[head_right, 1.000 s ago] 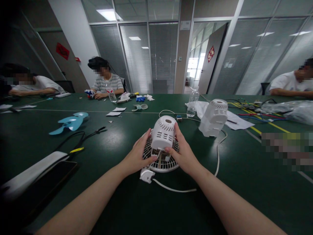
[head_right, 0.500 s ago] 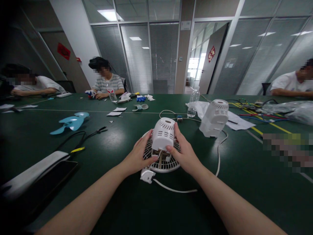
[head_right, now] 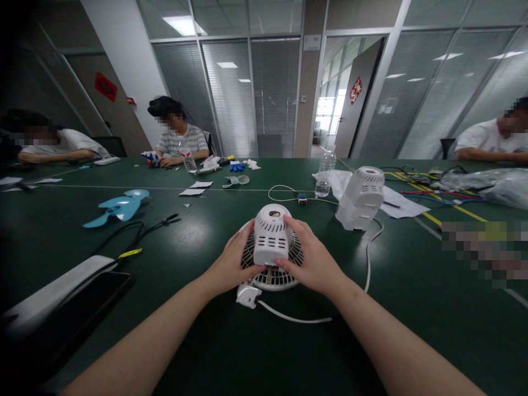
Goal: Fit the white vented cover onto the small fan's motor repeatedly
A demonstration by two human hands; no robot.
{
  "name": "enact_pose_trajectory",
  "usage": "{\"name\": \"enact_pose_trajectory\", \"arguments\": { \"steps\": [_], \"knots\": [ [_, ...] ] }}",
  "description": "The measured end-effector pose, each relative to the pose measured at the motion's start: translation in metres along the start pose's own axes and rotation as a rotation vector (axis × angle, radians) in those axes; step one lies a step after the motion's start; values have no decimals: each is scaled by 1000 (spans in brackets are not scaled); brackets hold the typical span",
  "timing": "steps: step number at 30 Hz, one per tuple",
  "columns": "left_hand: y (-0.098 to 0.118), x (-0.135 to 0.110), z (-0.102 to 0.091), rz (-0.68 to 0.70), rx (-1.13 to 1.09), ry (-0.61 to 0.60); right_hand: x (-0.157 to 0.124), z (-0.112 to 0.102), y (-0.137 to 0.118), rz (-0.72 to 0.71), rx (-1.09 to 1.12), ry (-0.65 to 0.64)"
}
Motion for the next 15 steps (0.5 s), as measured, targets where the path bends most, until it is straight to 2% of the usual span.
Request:
{"name": "enact_pose_trajectory", "arguments": {
  "steps": [15],
  "knots": [
    [-1,-1,1,8,8,-20,-2,5,3,32,24,40]
  ]
}}
Point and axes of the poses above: each hand's wrist, its own x-axis towards the middle knuckle, its own z-axis out of the palm, y = z × x, the point moved 5 cm from there along x, towards the middle knuckle, and after that the axes turned 12 degrees about -z, right-handed, at the moved point
